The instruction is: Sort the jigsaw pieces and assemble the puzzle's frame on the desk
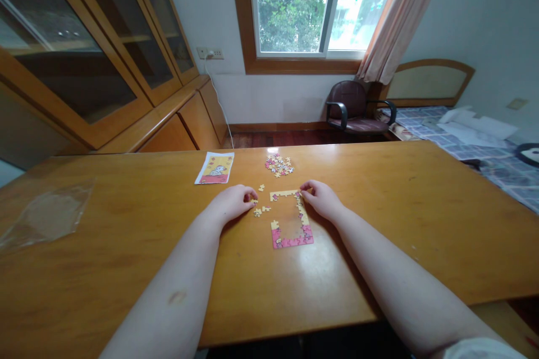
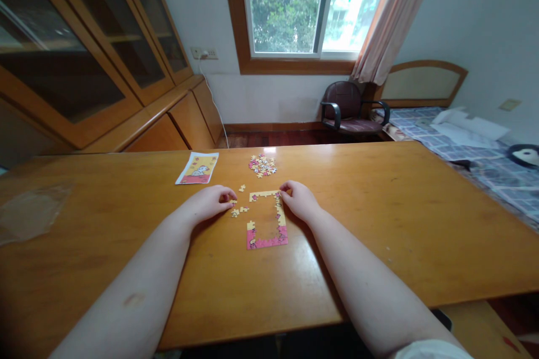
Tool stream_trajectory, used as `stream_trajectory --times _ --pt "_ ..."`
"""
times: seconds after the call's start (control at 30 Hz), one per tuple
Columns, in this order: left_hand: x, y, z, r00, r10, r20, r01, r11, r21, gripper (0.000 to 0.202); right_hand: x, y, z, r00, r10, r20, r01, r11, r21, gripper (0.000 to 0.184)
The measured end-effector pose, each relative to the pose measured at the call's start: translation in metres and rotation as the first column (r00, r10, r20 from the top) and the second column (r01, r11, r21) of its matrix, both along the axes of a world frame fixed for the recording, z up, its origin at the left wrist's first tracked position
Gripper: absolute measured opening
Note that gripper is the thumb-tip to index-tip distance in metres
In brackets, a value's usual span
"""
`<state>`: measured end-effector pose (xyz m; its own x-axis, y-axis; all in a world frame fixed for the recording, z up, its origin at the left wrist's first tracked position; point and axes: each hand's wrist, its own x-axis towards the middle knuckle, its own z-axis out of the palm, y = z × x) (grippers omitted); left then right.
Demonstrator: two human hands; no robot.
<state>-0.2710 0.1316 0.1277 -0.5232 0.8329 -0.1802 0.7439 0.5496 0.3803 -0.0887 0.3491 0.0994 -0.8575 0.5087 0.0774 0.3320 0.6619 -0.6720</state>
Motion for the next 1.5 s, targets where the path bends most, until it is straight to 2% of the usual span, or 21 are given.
stream_trajectory --times 0.33,0.63,0.77,0.87,0.93,1.03,1.2,1.5 --pt "0.001 -0.003 -0.005 0.998 0.067 0.022 -0.065 0.995 -0.069 0.019 0.001 -0.001 0.001 1.000 -0.001 0.003 0.001 1.000 0.005 0.016" --pt "0.003 -0.008 -0.001 0.999 0.016 0.030 -0.014 0.998 -0.062 0.015 0.000 -0.001 0.002 1.000 0.001 0.014 -0.001 1.000 -0.002 0.016" --pt "0.008 -0.006 0.004 0.993 0.017 0.118 -0.019 1.000 0.013 0.013 0.000 -0.001 0.003 1.000 0.006 0.014 -0.006 1.000 -0.001 0.016" --pt "0.014 0.001 0.006 0.983 0.066 0.173 -0.091 0.987 0.136 0.019 0.001 -0.002 0.004 1.000 -0.001 0.020 0.001 1.000 -0.003 0.015" --pt "0.020 0.008 0.004 0.966 0.090 0.242 -0.144 0.966 0.215 0.026 0.001 -0.002 0.004 1.000 -0.004 0.022 0.004 1.000 -0.003 0.015" --pt "0.028 0.018 -0.002 0.939 0.081 0.335 -0.167 0.957 0.236 0.027 0.000 -0.002 0.003 1.000 0.000 0.013 0.000 1.000 -0.003 0.015" --pt "0.037 0.028 -0.010 0.949 0.145 0.281 -0.207 0.957 0.204 0.020 0.000 -0.001 0.003 1.000 0.002 0.005 -0.002 1.000 -0.002 0.016" --pt "0.040 0.030 -0.014 0.964 0.175 0.198 -0.217 0.952 0.216 0.015 0.000 -0.002 0.004 1.000 -0.006 0.017 0.006 1.000 0.003 0.015"
